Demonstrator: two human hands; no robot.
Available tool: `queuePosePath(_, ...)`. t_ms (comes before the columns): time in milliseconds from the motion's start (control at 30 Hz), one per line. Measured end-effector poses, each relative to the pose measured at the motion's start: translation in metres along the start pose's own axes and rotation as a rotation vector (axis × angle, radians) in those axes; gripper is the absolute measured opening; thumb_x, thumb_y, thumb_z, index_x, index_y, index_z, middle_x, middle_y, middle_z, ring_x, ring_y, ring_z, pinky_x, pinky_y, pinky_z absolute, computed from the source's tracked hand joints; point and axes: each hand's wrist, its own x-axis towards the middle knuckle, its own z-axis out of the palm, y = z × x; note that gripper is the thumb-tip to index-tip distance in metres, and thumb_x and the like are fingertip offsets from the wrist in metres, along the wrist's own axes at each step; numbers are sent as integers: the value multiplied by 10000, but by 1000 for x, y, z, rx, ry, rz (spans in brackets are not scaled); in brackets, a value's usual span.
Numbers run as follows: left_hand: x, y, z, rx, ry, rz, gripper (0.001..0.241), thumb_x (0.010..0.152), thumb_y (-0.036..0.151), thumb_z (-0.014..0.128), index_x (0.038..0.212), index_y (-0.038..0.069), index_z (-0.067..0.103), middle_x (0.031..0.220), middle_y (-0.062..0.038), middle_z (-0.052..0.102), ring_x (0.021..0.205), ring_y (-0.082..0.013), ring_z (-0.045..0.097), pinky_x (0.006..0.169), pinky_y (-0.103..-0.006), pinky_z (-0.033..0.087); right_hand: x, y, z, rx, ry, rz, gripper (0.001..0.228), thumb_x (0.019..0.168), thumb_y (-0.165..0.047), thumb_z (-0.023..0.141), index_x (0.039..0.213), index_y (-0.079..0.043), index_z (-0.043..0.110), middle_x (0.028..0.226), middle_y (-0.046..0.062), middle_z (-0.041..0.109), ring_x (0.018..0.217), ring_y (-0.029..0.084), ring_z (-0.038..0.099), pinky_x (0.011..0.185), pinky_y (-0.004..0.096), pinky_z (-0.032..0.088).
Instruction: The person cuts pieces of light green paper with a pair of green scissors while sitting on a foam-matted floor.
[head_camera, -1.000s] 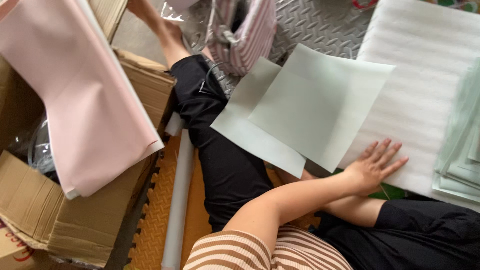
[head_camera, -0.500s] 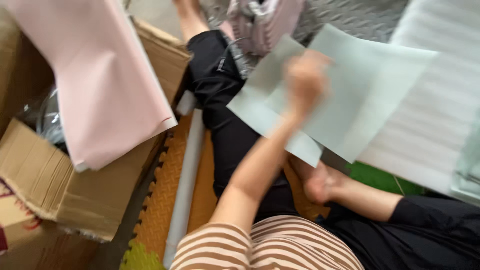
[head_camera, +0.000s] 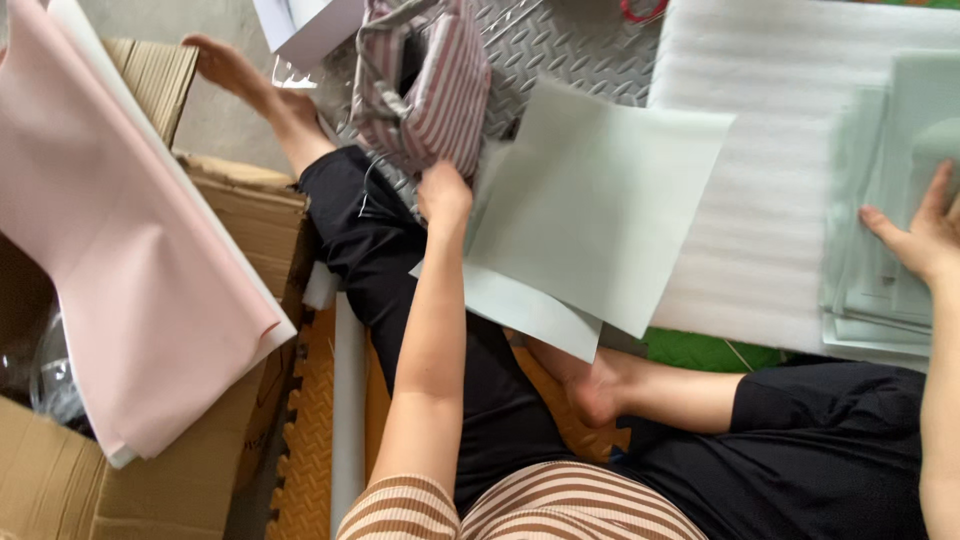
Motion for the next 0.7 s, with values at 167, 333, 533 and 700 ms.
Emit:
queuePosePath(167,-1,-1,25,118,-88,51,496,810,356,849,1172,70,665,1212,-192,660,1106,-417,661,885,-517,543,-10,-12,-11,-119,-45,127,1112,794,-665,490,1648,-253,-91,1673,113,-155,1567,430,-48,1267,619,58)
queuePosePath(333,10,-10,39,229,-13,358,284,717,286,748,832,36,678,821,-215,710,823,-456,690,678,-513,506,-8,-9,-6,-183,33,43,1229,668,-801,429,1637,-284,-124,1676,79,-233,1516,389,-228,1171,718,-99)
queuePosePath(533,14,-10,-8,184,-72,425,356,765,328,652,1086,212,754,1028,-113,763,996,-363,704,820,-478,518,-14,-10,-11,-187,-48,62,1117,797,-790,403,1629,-304,-161,1670,29,-276,1502,307,-293,1188,620,-162)
queuePosePath(700,-5,4,-54,395,93,224,327,936,431,617,1109,158,568,1052,-275,692,971,-528,648,769,-587,512,-15,-9,-7,-183,-18,51,1106,809,-798,392,1638,-295,-140,1671,32,-267,1504,303,-290,1190,626,-165)
